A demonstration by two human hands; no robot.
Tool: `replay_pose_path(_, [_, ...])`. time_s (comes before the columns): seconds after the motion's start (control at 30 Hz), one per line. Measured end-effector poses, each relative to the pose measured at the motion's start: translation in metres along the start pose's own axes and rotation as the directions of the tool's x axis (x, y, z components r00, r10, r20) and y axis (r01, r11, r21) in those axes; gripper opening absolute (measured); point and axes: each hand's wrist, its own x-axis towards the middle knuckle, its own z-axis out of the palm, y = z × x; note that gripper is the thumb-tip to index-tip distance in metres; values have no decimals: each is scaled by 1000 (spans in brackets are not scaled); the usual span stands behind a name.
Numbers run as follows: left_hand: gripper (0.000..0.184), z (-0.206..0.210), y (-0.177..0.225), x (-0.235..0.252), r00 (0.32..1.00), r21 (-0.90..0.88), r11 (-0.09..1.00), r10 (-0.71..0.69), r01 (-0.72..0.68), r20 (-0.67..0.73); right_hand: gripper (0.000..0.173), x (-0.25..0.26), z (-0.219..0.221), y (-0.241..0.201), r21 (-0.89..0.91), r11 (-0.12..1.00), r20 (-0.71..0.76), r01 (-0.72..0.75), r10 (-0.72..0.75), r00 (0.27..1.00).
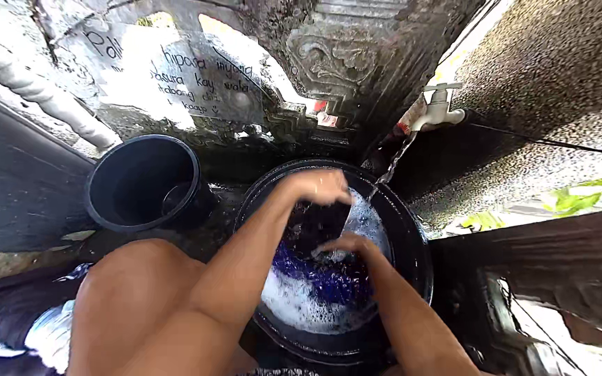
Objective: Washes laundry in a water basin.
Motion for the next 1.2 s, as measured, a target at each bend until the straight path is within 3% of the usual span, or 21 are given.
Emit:
replay_pose_path(0.07, [43,-45,31,-32,961,-136,959,229,-250,-154,43,-33,-32,-28,162,975,-85,154,-141,986])
replay_pose_path(0.13, [38,-80,60,-62,870,-292,827,408,-480,-275,15,-66,-66,-50,174,875,-197,451,-418,887])
replay_pose_path(0.2, [36,-106,84,-85,773,-336,706,495,-624,-397,10,-95,-99,-70,165,674,-232,720,-683,693])
replay_pose_path(0.27, [31,-130,97,-103,705,-326,643,513,-693,-489,6,-128,-126,-98,78,459,-244,885,-852,463])
replay_pose_path(0.4, [25,-159,85,-133,645,-307,577,585,-757,-492,14,-201,-166,-138,-115,160,-329,980,-937,115])
replay_pose_path(0.47, [20,-165,58,-146,677,-304,607,622,-734,-392,14,-223,-179,-140,-120,103,-428,987,-903,42])
replay_pose_path(0.5, [13,-164,38,-151,762,-315,694,581,-647,-286,11,-228,-185,-137,-135,173,-411,976,-906,103])
replay_pose_path(0.53, [6,-158,19,-153,880,-284,833,445,-475,-167,7,-230,-191,-133,-177,315,-317,932,-915,249])
replay_pose_path(0.57, [11,-149,7,-150,975,-114,968,221,-221,-17,11,-227,-194,-129,-267,507,-221,820,-860,459])
replay_pose_path(0.6, [28,-134,5,-139,989,184,980,-95,74,110,21,-218,-194,-127,-418,681,-145,602,-704,695])
replay_pose_path(0.63, [45,-112,2,-119,904,440,853,-389,281,177,28,-201,-188,-126,-572,762,-107,304,-437,893])
replay_pose_path(0.67, [56,-83,-11,-97,793,594,721,-570,357,214,37,-174,-171,-122,-677,733,-97,61,-171,980])
replay_pose_path(0.73, [54,-21,-53,-59,703,748,591,-669,304,243,48,-114,-121,-95,-802,583,-92,-131,97,991])
replay_pose_path(0.8, [54,35,-91,-29,730,789,558,-647,255,221,48,-58,-82,-64,-877,467,-70,-115,114,991])
replay_pose_path(0.87, [62,84,-129,-6,785,783,587,-576,206,225,47,-8,-58,-40,-884,466,28,-34,126,992])
replay_pose_path(0.93, [67,120,-159,16,807,765,620,-536,176,249,49,39,-47,-12,-821,570,98,17,112,989])
replay_pose_path(1.03, [62,145,-195,39,839,661,710,-496,243,225,48,92,-35,36,-622,781,28,-54,92,995])
replay_pose_path(1.13, [59,168,-224,44,837,457,791,-523,407,160,39,109,-16,55,-412,893,-81,-180,161,984])
replay_pose_path(1.2, [63,182,-222,38,797,233,798,-591,555,124,47,109,1,56,-358,909,-138,-211,172,975])
